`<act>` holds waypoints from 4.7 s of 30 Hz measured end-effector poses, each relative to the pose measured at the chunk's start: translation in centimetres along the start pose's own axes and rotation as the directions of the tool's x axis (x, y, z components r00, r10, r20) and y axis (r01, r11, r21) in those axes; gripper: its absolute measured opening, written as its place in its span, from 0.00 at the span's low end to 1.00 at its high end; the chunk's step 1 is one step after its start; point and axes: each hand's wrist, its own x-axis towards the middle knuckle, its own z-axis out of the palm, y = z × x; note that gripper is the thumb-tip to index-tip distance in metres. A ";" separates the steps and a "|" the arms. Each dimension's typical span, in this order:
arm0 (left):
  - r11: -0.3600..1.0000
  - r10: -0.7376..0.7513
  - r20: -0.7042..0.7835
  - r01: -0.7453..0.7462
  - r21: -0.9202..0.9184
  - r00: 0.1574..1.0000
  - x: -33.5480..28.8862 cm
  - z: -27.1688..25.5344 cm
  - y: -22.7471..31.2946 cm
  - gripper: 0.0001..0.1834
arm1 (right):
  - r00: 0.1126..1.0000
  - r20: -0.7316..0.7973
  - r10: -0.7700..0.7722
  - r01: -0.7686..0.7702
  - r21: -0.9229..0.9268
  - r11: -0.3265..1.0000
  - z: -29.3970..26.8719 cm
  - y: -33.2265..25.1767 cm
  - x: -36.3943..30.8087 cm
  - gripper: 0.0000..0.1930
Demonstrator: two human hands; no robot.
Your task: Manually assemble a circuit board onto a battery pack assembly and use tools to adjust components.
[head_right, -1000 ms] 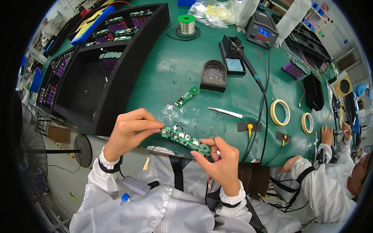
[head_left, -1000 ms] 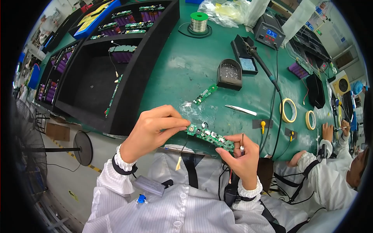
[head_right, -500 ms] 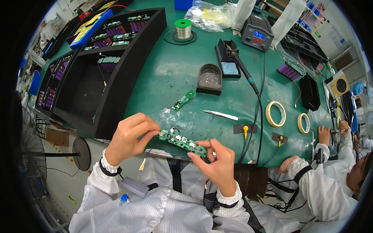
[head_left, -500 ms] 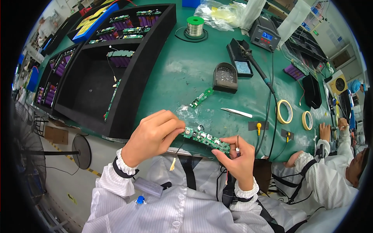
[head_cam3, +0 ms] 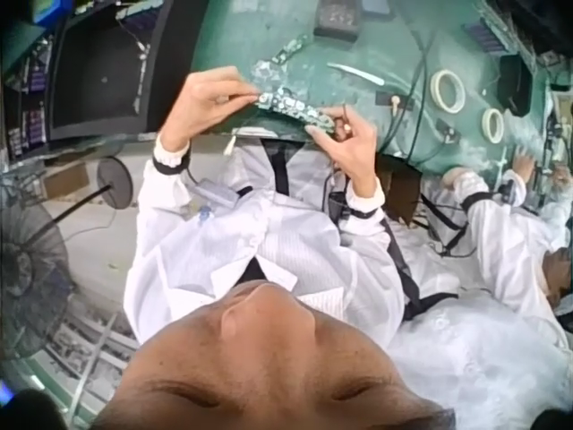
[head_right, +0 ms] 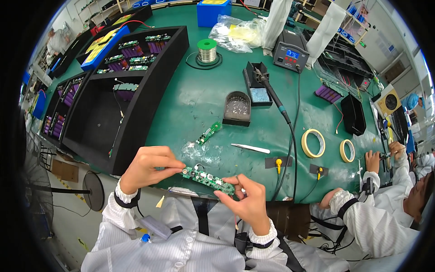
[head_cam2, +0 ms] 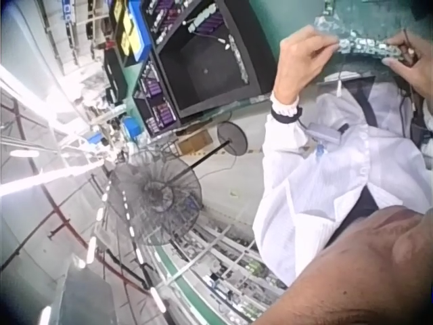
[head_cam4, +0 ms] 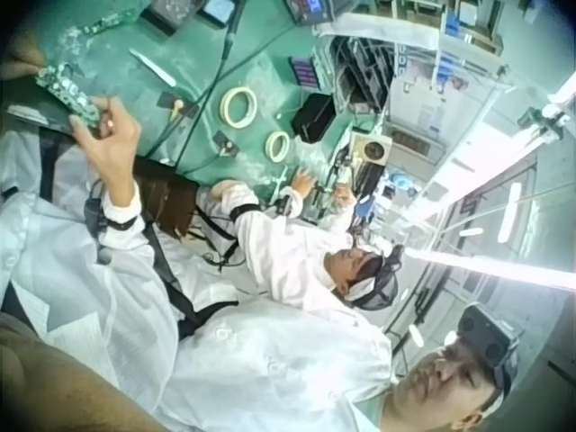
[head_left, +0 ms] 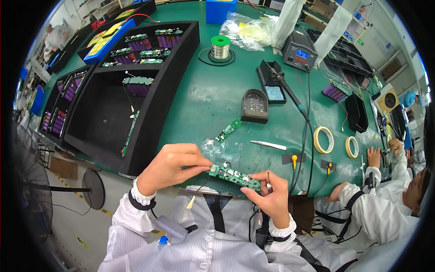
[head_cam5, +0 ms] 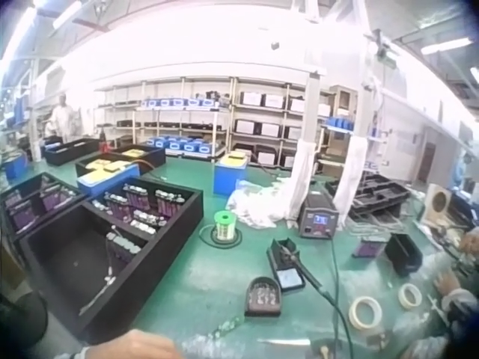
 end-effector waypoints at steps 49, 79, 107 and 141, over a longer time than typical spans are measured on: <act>-0.213 -0.232 0.463 0.419 -0.882 0.856 -8.6 8.9 7.9 0.09 | 0.897 0.156 -0.413 0.419 -0.001 0.908 -4.1 -7.1 -1.7 0.15; -0.845 0.008 0.444 0.243 -0.476 0.896 -4.7 8.0 12.6 0.32 | 0.519 0.140 -0.843 0.809 -0.398 0.432 -4.0 -7.9 -0.9 0.16; 0.870 -0.398 -0.269 0.268 -0.413 0.877 -1.4 -0.3 4.2 0.14 | 0.587 -0.807 -0.070 -0.593 -0.487 0.641 -45.0 17.0 18.7 0.09; 0.992 -0.087 0.091 0.078 0.102 0.992 3.4 0.9 5.5 0.15 | 0.588 0.744 -0.318 0.808 -0.525 0.267 1.4 0.2 18.1 0.16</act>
